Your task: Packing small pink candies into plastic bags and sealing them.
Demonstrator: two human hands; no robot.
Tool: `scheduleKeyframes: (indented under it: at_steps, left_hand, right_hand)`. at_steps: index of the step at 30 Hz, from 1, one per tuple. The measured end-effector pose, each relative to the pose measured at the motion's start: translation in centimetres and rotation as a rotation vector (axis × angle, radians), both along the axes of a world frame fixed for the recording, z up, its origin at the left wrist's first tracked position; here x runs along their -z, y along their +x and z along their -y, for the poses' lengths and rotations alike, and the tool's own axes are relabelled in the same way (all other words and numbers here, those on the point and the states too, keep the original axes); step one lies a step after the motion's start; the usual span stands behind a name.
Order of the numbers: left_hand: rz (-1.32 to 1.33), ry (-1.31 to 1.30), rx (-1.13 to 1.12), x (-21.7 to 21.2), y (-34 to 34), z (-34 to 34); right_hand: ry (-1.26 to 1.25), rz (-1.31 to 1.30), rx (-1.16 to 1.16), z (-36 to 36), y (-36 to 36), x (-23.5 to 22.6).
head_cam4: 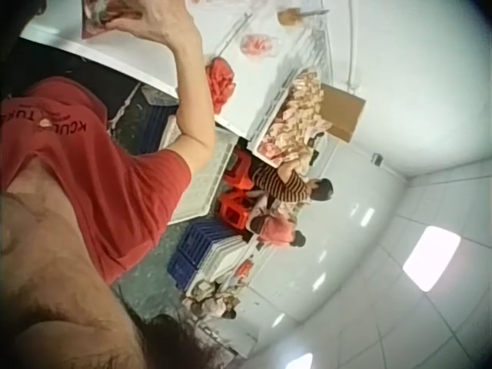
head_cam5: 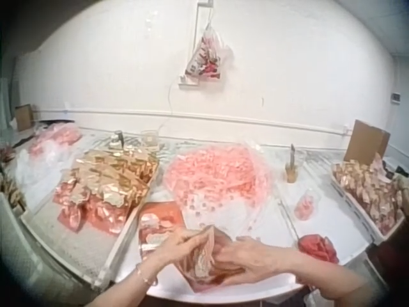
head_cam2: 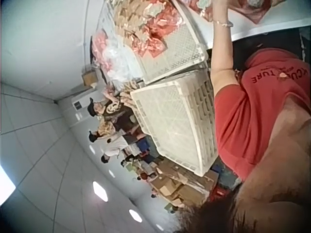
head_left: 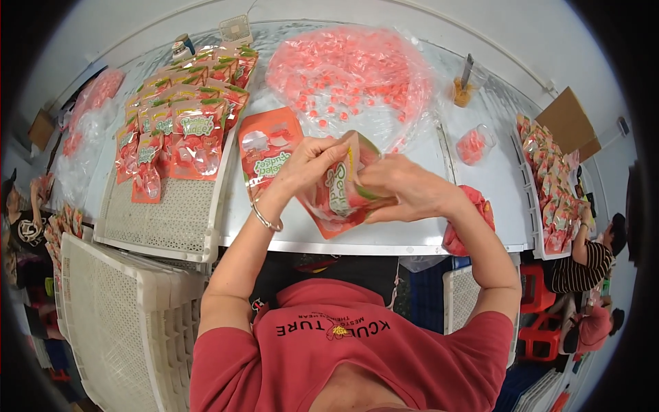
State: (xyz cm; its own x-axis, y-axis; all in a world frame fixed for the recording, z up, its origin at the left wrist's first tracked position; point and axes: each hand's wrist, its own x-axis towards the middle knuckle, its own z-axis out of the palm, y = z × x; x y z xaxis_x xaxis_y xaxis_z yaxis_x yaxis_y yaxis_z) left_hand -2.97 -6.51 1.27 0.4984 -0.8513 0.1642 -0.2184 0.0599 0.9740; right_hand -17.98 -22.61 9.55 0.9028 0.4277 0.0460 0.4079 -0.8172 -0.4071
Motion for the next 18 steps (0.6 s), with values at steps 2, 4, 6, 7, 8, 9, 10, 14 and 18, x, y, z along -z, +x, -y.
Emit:
scheduleKeyframes:
  at_steps: [2, 4, 6, 7, 8, 9, 10, 14, 18]
  left_hand:
    - [0.098, -0.125, -0.076, -0.4, -1.6, 0.1]
    - [0.104, -0.119, -0.135, 0.8, -1.4, -0.3]
    - [0.005, -0.084, -0.245, 1.2, -1.2, -1.3]
    - [0.003, -0.083, -0.258, 1.0, -0.9, -2.2]
    - [-0.017, -0.127, -0.266, 0.8, -0.6, -3.1]
    - [-0.034, -0.17, -0.274, 0.4, -0.4, -4.0]
    - [-0.104, -0.234, -0.209, -0.4, -0.6, -5.1]
    - [-0.273, -0.444, -0.106, -0.8, -1.3, -6.3]
    - [-0.193, -0.263, -0.189, -1.2, -1.4, -6.8]
  right_hand:
    - [-0.125, -0.128, 0.028, -1.7, 0.9, 0.8]
    - [0.007, -0.142, 0.023, -0.9, 2.1, 2.9]
    - [0.171, -0.084, 0.002, -0.9, 2.6, 2.8]
    - [0.171, -0.088, -0.01, -1.5, 2.5, 2.1]
    - [0.183, 0.251, -0.005, -2.1, 2.4, 1.5]
    - [0.196, 0.591, 0.001, -2.6, 2.4, 1.1]
    - [0.123, 0.658, 0.089, -2.5, 2.1, 0.7]
    - [0.339, 0.269, 0.221, -1.8, 3.0, 2.6]
    - [0.189, 0.409, 0.235, -3.4, 3.6, 3.3]
